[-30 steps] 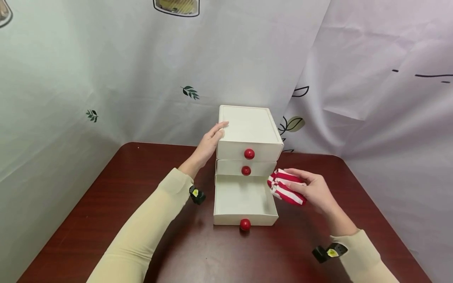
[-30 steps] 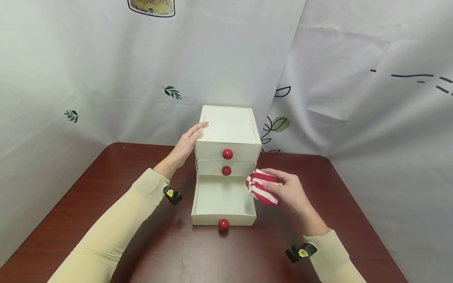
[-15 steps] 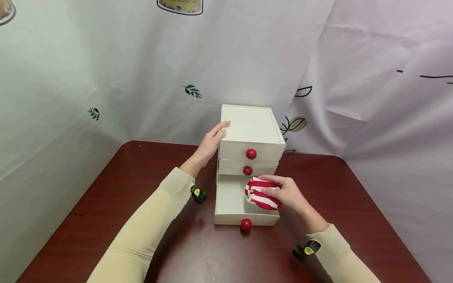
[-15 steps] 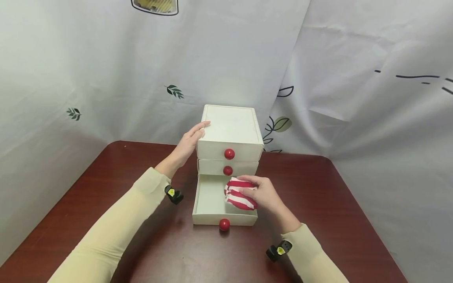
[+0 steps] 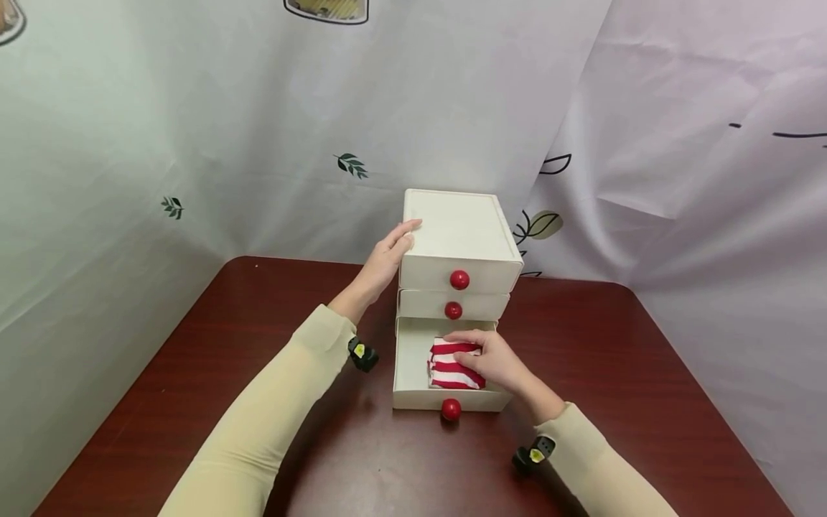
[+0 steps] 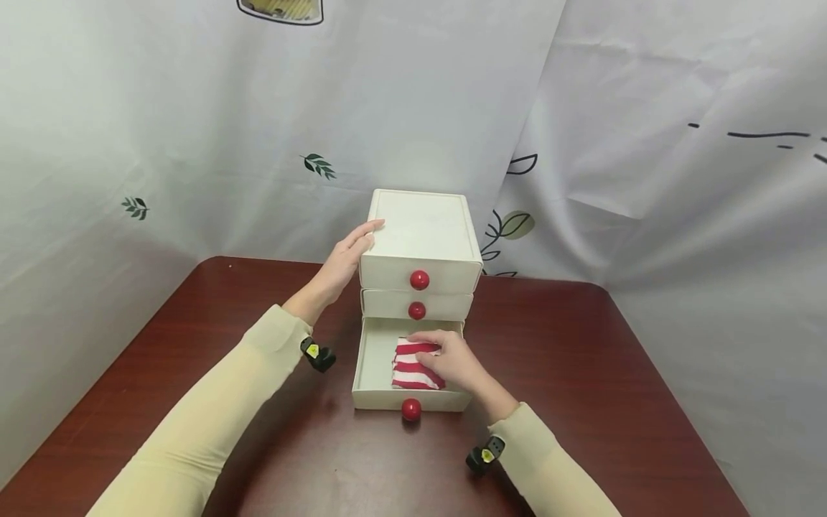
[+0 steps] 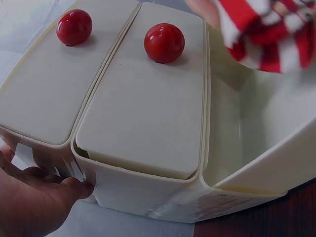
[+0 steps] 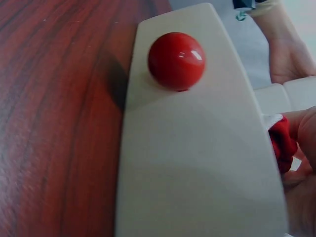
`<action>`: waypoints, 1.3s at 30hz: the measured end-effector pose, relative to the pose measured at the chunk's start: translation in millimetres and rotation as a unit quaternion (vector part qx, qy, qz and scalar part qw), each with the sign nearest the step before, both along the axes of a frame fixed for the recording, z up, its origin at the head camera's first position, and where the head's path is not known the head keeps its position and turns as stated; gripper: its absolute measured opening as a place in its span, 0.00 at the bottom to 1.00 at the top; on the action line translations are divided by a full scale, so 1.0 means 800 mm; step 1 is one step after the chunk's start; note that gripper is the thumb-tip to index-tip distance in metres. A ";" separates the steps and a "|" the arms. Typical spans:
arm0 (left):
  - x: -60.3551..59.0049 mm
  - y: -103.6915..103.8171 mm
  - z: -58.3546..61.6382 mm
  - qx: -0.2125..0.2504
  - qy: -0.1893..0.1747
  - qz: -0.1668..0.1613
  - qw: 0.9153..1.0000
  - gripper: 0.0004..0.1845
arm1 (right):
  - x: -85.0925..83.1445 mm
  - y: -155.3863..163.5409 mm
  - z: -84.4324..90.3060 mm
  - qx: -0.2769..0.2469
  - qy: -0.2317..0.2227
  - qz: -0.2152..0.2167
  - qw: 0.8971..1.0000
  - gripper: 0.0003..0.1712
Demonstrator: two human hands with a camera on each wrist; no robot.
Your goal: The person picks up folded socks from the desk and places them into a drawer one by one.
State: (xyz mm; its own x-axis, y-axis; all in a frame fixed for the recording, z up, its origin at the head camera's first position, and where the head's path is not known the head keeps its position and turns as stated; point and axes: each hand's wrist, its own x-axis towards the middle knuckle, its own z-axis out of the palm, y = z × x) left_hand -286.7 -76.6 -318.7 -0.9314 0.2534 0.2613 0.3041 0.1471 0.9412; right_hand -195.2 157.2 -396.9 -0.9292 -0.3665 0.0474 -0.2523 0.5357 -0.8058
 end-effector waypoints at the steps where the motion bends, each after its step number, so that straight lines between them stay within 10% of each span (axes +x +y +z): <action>1: -0.001 0.000 -0.002 0.000 0.001 0.001 1.000 0.22 | 0.000 -0.002 -0.002 0.007 0.007 0.010 1.000 0.18; 8: -0.002 0.000 -0.006 0.004 0.011 0.001 1.000 0.23 | 0.001 -0.008 -0.012 0.037 0.033 0.049 0.998 0.19; 18: -0.004 0.003 -0.003 -0.002 0.008 0.003 1.000 0.23 | 0.042 0.008 0.016 0.048 0.112 -0.007 0.993 0.16; 29: 0.028 0.001 0.025 -0.003 0.009 0.005 1.000 0.23 | 0.103 0.042 0.014 -0.055 -0.058 0.045 0.996 0.17; 39: 0.022 0.003 0.020 0.005 0.008 0.000 1.000 0.23 | 0.118 0.019 -0.031 -0.076 -0.154 0.063 0.983 0.17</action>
State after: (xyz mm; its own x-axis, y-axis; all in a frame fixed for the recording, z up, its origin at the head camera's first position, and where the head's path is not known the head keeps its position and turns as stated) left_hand -269.3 -74.5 -302.5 -0.9267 0.2514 0.2794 0.3199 0.1374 0.9375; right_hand -101.1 172.5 -421.6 -0.8554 -0.4905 -0.1663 -0.0402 0.3831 -0.9228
